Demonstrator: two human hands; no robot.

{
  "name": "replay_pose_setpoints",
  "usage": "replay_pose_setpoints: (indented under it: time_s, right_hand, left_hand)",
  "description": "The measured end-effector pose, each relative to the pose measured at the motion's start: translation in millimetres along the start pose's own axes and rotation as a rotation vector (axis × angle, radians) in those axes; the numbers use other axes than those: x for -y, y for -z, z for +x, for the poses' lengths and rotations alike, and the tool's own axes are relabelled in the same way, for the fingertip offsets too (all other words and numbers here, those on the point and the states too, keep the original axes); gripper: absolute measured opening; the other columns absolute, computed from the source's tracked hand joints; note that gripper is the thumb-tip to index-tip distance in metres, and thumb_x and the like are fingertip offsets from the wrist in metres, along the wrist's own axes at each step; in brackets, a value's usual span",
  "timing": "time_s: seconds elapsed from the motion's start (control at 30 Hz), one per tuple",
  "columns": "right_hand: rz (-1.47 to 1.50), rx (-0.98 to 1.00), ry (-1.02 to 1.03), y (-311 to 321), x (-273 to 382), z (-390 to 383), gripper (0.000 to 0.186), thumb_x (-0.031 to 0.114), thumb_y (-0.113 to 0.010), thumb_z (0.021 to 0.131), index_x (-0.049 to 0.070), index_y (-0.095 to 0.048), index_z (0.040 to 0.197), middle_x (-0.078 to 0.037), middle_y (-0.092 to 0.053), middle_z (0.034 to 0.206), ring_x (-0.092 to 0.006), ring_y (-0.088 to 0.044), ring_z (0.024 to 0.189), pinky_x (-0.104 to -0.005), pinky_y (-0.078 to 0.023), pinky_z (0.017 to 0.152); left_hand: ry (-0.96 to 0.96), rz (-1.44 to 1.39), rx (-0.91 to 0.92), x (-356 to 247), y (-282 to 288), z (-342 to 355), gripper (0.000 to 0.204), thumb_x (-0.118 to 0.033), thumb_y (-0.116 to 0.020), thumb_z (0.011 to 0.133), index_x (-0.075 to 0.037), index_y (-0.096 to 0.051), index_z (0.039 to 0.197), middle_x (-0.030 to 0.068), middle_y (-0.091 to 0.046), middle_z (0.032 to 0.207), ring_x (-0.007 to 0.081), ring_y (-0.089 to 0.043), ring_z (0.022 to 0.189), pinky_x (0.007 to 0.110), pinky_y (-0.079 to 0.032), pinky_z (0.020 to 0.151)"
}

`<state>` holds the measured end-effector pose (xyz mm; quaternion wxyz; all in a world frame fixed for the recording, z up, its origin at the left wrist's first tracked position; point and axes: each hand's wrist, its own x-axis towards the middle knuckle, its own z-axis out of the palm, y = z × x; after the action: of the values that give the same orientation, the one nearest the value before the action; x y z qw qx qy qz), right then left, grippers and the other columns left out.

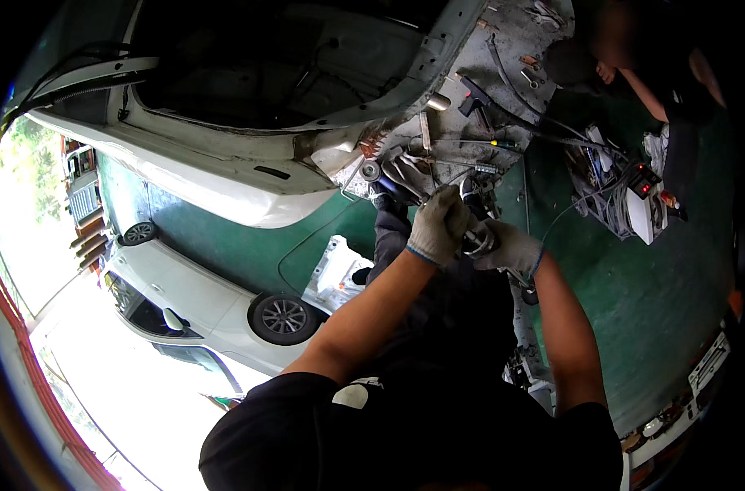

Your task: The person uses a handheld grinder to smooth the inner surface of a car door panel, then switches to a spot welder to attach a metal patch. They use a screwdriver to pry and adjust the patch, and a hammer to tap the weld area. The person continues welding and hammering the patch into place on the door frame.

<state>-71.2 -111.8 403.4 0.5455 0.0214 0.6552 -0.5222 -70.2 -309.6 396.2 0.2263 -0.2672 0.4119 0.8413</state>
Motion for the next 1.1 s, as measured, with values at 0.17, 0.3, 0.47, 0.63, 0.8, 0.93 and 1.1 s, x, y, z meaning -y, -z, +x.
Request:
replay_pose_setpoints:
  time_s: [0.17,0.3,0.47,0.63,0.8,0.93,1.1]
  right_hand:
    - [-0.104,0.163,-0.168,11.6,18.6,-3.7,0.077,0.029,-0.091,0.068,0.004,-0.057,0.133,-0.009,-0.071,0.114,-0.0218,-0.069,0.102,-0.035,-0.055,0.091]
    - [-0.125,-0.041,-0.152,-5.8,-17.7,-0.4,0.071,0.034,-0.09,0.071,0.008,-0.059,0.129,-0.007,-0.072,0.104,-0.018,-0.069,0.083,-0.0331,-0.056,0.076]
    - [-0.395,-0.082,-0.337,-12.8,-2.0,5.4,0.075,0.054,-0.084,0.073,0.012,-0.059,0.13,-0.012,-0.074,0.107,-0.0274,-0.072,0.097,-0.0391,-0.057,0.085]
    - [-0.383,-0.089,-0.381,-11.0,22.2,18.2,0.077,0.061,-0.079,0.077,0.009,-0.058,0.129,-0.02,-0.072,0.118,-0.0404,-0.069,0.111,-0.0467,-0.055,0.094]
    - [-0.517,-0.162,-0.353,-13.8,48.9,22.1,0.081,0.063,-0.076,0.08,0.003,-0.056,0.131,-0.026,-0.07,0.121,-0.0443,-0.067,0.115,-0.05,-0.055,0.096]
    - [-0.592,-0.221,-0.286,-17.1,53.5,24.1,0.083,0.064,-0.075,0.081,0.002,-0.054,0.132,-0.027,-0.069,0.122,-0.0454,-0.067,0.113,-0.0509,-0.055,0.095]
    - [-0.65,-0.273,-0.257,-21.2,61.7,22.9,0.082,0.063,-0.077,0.08,0.005,-0.054,0.133,-0.025,-0.071,0.118,-0.0452,-0.068,0.109,-0.0518,-0.056,0.093]
  left_hand:
    - [-0.017,0.325,0.23,-1.1,25.2,0.9,0.023,-0.034,-0.059,0.103,-0.013,-0.054,0.095,0.0009,-0.049,0.077,0.0192,-0.049,0.069,0.036,-0.043,0.073]
    - [-0.025,0.451,-0.017,-16.0,26.5,8.2,0.018,-0.025,-0.064,0.103,-0.008,-0.059,0.106,0.0022,-0.06,0.088,0.0216,-0.06,0.081,0.04,-0.053,0.078]
    - [0.15,-0.28,-0.254,12.4,57.2,42.8,0.027,-0.034,-0.057,0.106,-0.008,-0.064,0.1,-0.0031,-0.042,0.062,0.0149,-0.041,0.052,0.033,-0.039,0.054]
    - [0.304,-0.592,-0.057,-2.5,77.1,78.8,0.044,-0.047,-0.054,0.105,-0.006,-0.068,0.097,-0.0066,-0.027,0.053,0.0098,-0.027,0.045,0.029,-0.027,0.049]
    - [0.26,-0.632,0.049,-11.8,91.8,94.3,0.036,-0.043,-0.052,0.107,-0.013,-0.066,0.094,-0.0063,-0.028,0.052,0.0111,-0.027,0.043,0.031,-0.026,0.049]
    - [0.155,-0.754,0.279,-15.0,98.3,99.0,0.032,-0.038,-0.053,0.106,-0.01,-0.067,0.103,-0.0076,-0.029,0.052,0.0087,-0.029,0.044,0.028,-0.029,0.05]
    - [0.113,-0.808,0.459,-19.8,100.0,100.0,0.028,-0.034,-0.053,0.106,-0.01,-0.067,0.105,-0.0071,-0.034,0.052,0.0084,-0.032,0.044,0.029,-0.031,0.05]
